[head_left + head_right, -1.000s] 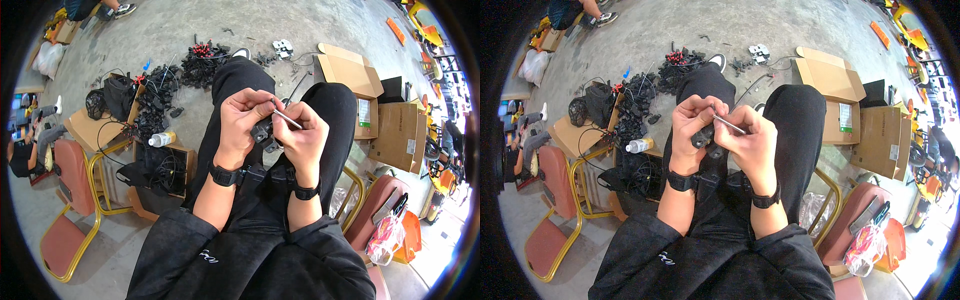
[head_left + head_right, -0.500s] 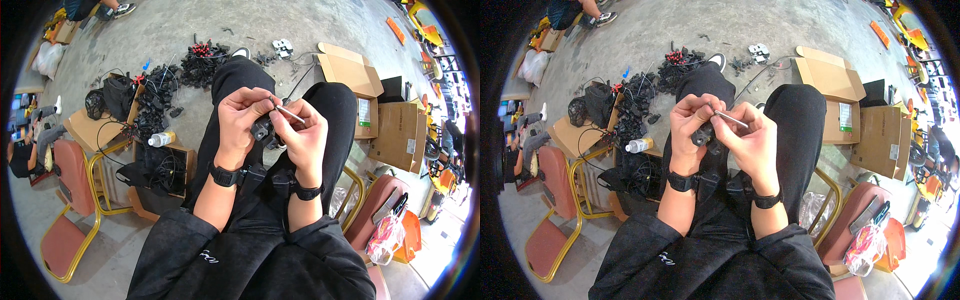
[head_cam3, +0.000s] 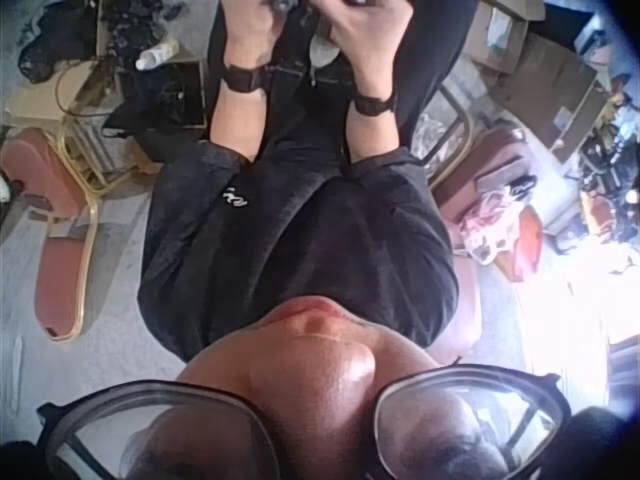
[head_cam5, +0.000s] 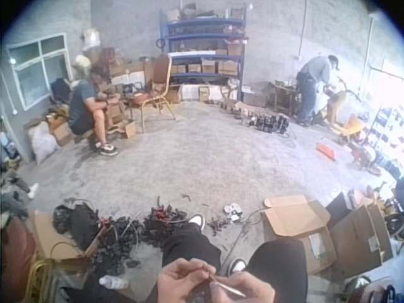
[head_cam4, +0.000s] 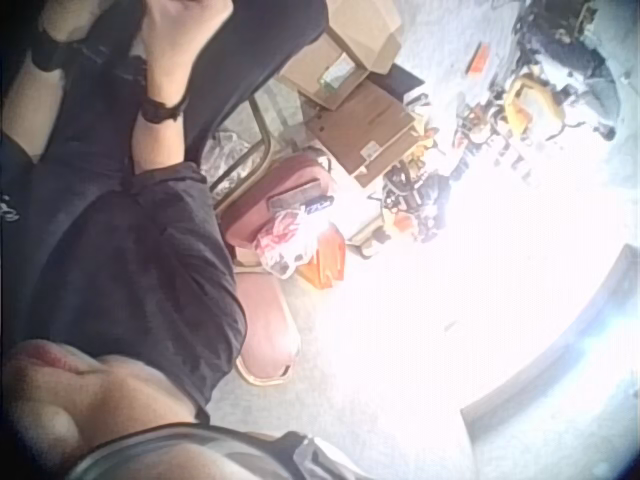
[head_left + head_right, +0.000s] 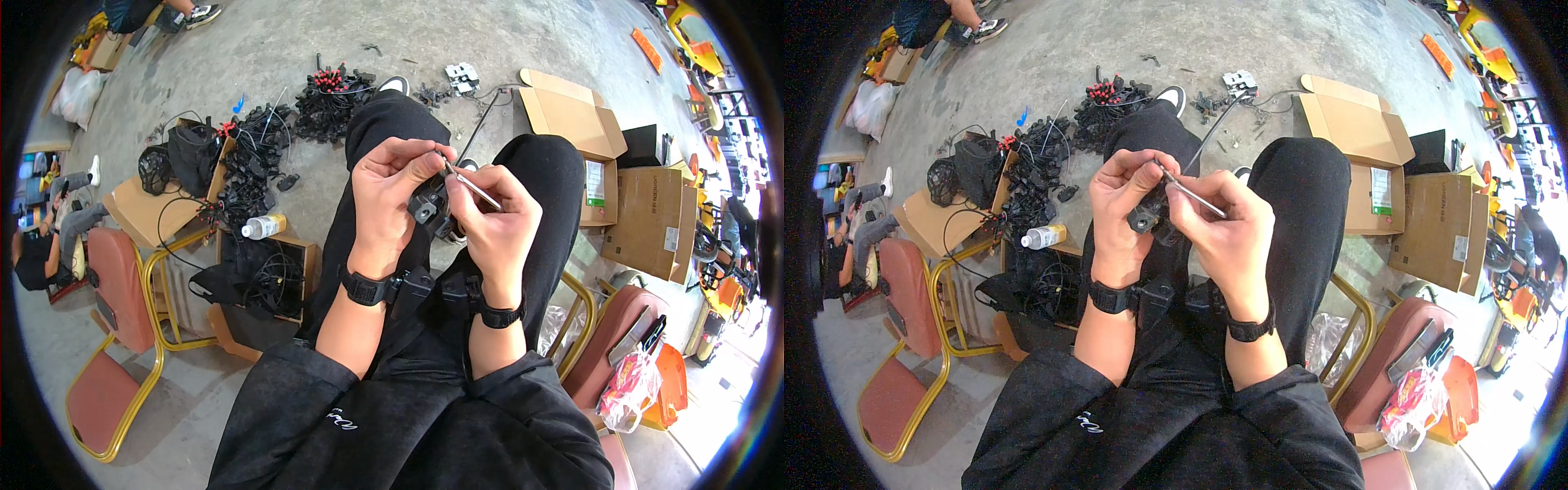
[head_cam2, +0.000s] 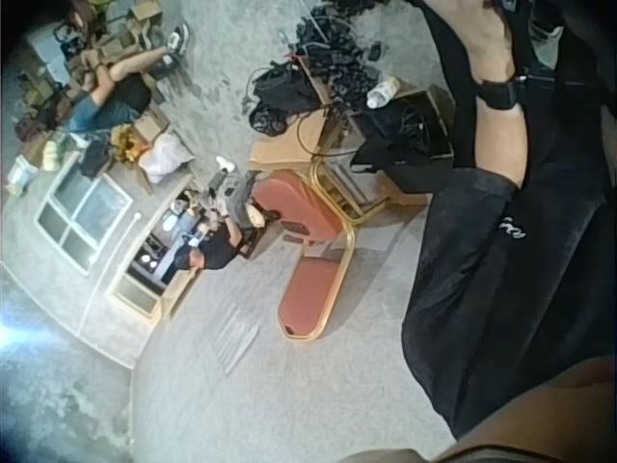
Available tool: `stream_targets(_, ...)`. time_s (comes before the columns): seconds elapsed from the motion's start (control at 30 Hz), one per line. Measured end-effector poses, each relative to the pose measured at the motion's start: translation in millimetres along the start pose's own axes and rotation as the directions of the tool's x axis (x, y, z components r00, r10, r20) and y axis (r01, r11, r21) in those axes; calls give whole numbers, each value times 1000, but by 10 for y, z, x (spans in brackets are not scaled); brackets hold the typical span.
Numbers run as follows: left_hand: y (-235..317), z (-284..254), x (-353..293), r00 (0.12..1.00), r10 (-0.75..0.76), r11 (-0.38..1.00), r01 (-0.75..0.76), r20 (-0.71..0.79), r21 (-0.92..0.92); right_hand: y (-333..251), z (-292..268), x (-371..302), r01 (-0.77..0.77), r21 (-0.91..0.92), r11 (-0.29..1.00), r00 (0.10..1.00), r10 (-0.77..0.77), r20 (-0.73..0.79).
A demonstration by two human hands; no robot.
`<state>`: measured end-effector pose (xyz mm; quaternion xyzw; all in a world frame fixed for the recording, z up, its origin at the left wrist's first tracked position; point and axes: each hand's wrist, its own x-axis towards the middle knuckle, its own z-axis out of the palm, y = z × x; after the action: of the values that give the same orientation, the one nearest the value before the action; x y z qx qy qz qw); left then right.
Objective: The person disassembles a motorcycle throttle housing using pliers and a screwdriver, removing the internal mechanism and screws by hand. They set the components on the floor and then remove smaller internal parts from the black plastic casing.
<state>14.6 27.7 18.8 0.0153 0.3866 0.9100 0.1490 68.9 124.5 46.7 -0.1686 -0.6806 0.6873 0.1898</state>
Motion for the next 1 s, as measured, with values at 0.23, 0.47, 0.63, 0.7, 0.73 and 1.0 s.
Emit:
stream_targets(0.23,-39,-50,26,999,41,999,-42,-19,-34,37,-41,-2,25,34,999,999,-26,43)
stream_targets(0.47,-23,-26,19,999,39,998,-39,-9,-41,36,-61,8,56,124,991,998,-53,-31)
stream_targets(0.63,-43,-42,6,1000,23,995,-21,-19,94,34,-31,10,45,104,994,998,-48,27)
stream_targets(0.7,-34,-50,6,1000,23,994,-22,-10,104,14,-48,14,18,44,999,999,-20,45)
stream_targets(0.73,-31,-34,6,1000,21,994,-20,-8,105,12,-63,18,-8,-18,1000,998,9,60)
stream_targets(1.0,-32,-36,32,1000,20,995,-21,-17,-100,34,-19,55,-34,125,992,999,36,-13)
